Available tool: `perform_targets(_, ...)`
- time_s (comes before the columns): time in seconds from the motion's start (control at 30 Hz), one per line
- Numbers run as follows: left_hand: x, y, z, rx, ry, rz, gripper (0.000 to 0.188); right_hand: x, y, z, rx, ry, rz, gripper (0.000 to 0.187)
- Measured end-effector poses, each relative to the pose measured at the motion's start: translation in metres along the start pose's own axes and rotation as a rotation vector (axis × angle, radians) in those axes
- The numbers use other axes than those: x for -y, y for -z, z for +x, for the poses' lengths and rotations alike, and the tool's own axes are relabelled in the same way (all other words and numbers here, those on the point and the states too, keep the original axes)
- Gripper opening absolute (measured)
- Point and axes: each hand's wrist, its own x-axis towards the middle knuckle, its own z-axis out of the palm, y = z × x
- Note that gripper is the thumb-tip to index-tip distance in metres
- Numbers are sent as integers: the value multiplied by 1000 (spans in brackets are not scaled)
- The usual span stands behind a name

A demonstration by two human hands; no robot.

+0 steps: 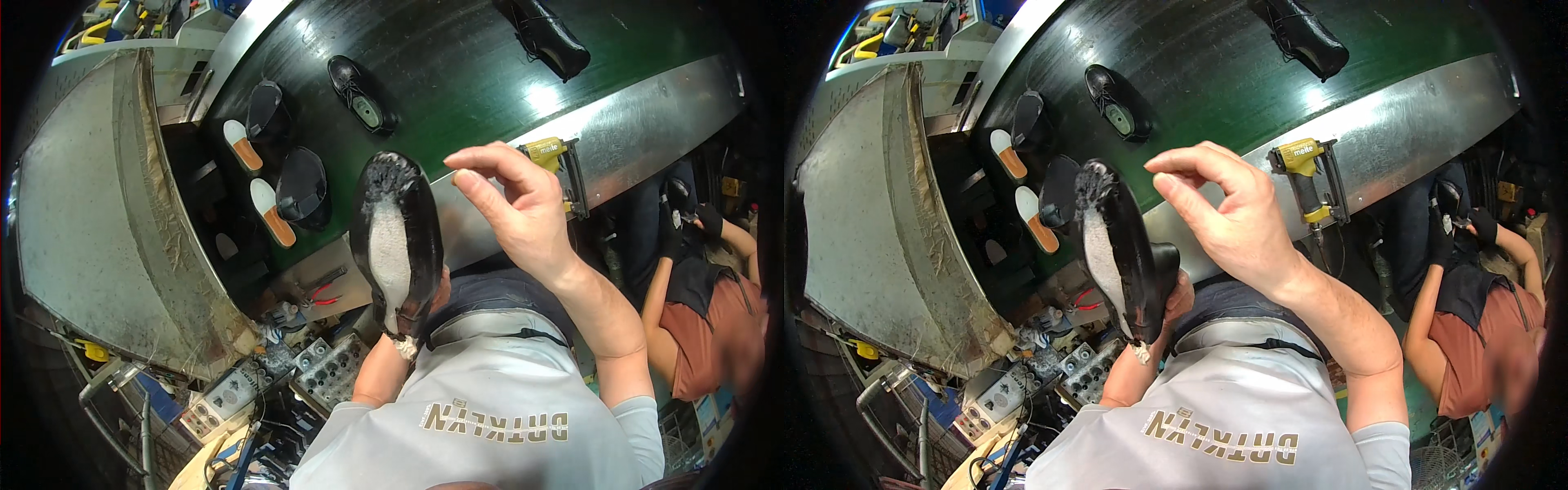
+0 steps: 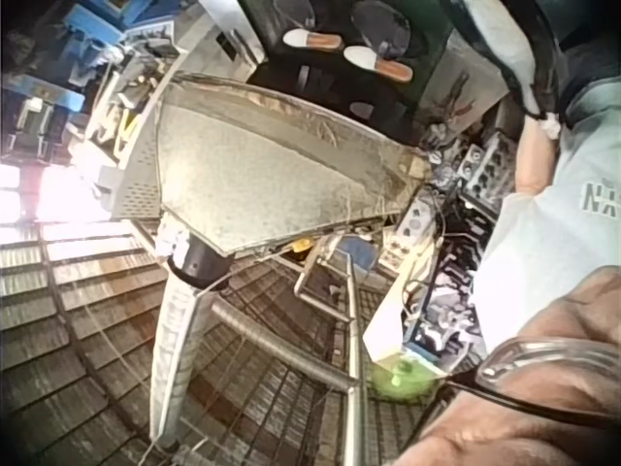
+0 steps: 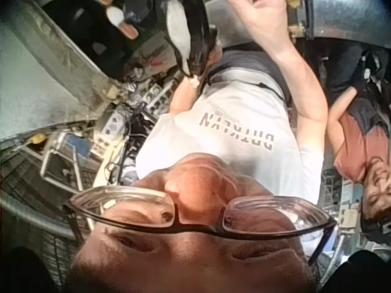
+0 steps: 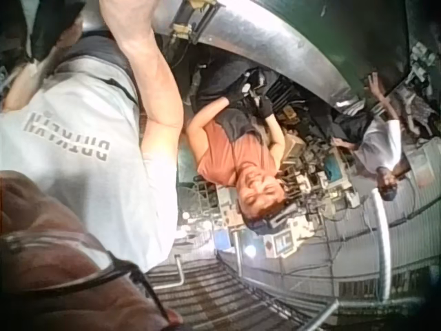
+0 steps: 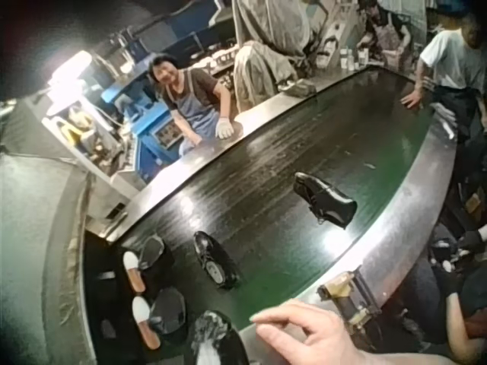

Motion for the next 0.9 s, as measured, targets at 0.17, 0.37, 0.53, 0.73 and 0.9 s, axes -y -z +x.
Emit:
perform_targets(0.17,4,-17,1,55,91,-13,65,6,1,9,45,186,-123,13)
perform_targets(0.37,7,-13,4,247,113,-91,59,3,10,3,-27,71,-140,14)
perform_targets(0.53,0,0,-4,-124,433,-440,51,-31,21,-27,-76,-206,-47,21)
perform_targets(0.73,-8,-35,13,-280,49,-168,36,-70,22,-74,-101,-452,49,28)
perform_targets(0.9,-15,-41,36,11,-50,145,48,-79,27,-87,-153,-513,121,33)
